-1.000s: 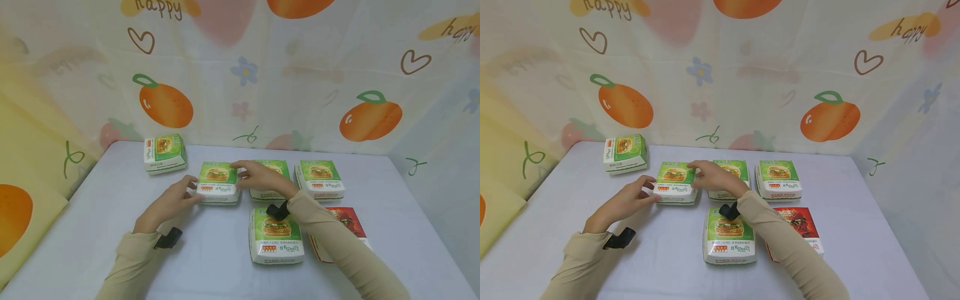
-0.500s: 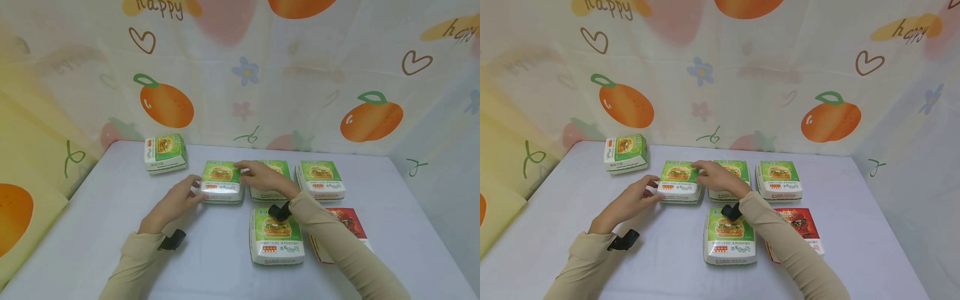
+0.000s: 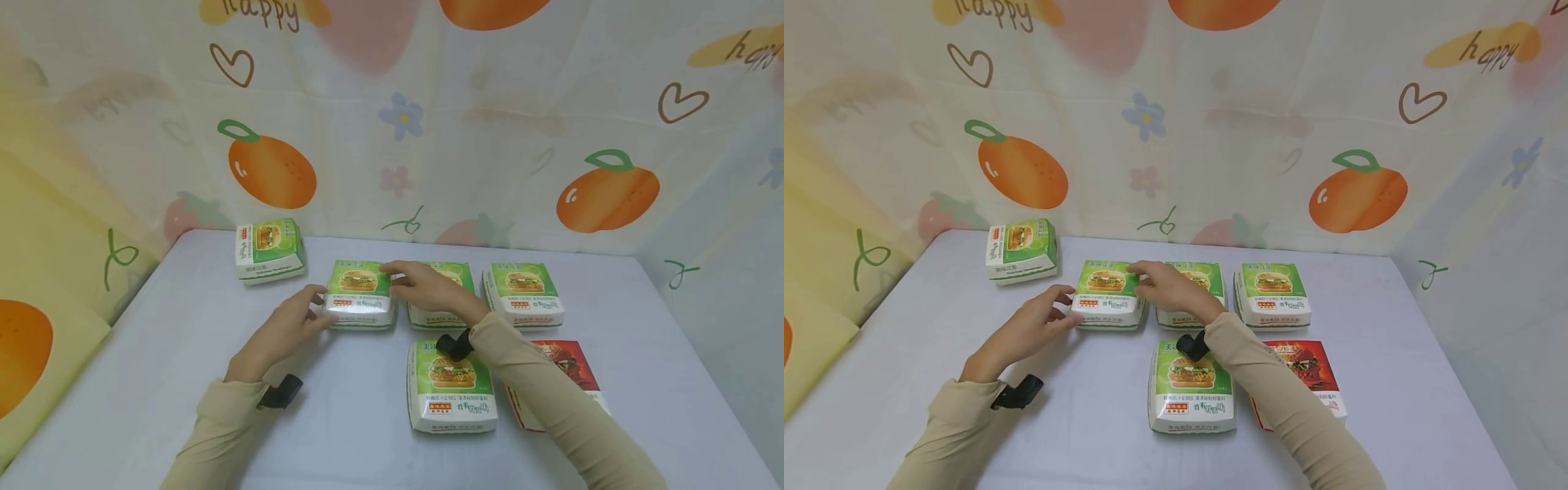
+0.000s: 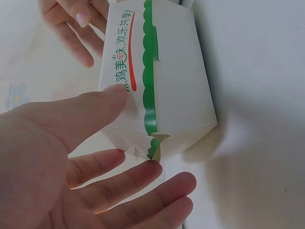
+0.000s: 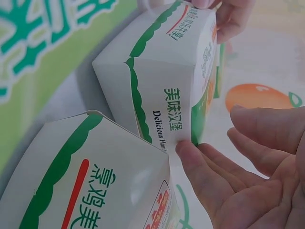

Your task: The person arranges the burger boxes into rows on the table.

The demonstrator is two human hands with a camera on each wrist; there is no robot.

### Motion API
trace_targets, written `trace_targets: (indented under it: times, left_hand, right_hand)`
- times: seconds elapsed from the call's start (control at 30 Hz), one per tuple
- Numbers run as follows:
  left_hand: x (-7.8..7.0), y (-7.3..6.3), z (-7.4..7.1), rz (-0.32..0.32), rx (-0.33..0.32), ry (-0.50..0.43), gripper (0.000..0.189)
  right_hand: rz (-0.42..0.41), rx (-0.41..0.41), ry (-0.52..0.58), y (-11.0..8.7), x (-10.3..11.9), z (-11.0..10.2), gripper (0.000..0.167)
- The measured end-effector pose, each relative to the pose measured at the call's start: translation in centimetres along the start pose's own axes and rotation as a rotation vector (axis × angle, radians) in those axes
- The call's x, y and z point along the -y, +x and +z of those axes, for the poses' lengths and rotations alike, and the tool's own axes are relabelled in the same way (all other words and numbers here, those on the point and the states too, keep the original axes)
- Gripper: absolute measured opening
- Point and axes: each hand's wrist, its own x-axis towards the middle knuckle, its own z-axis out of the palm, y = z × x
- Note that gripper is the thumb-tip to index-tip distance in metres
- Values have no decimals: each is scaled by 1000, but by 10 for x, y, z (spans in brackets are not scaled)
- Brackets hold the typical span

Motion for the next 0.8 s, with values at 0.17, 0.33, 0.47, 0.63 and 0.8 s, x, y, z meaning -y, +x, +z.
trace_targets:
  times: [0.17, 0.33, 0.47, 0.63, 0.8]
  left_hand:
    - [0, -1, -2, 9, -2, 5, 58]
    - [-1, -2, -3, -6, 5, 12, 59]
    - [-1, -2, -4, -17, 12, 13, 59]
    - [1, -5, -6, -16, 0, 25, 61]
    - [2, -8, -13, -5, -26, 29, 62]
  right_hand:
    - [-1, 1, 0, 1, 0, 1, 47]
    - [-14, 7, 0, 1, 0, 1, 48]
    - [-8, 8, 3, 2, 0, 1, 48]
    - [-5, 4, 5, 1, 2, 0, 49]
    - [-10, -14, 13, 0, 5, -1, 49]
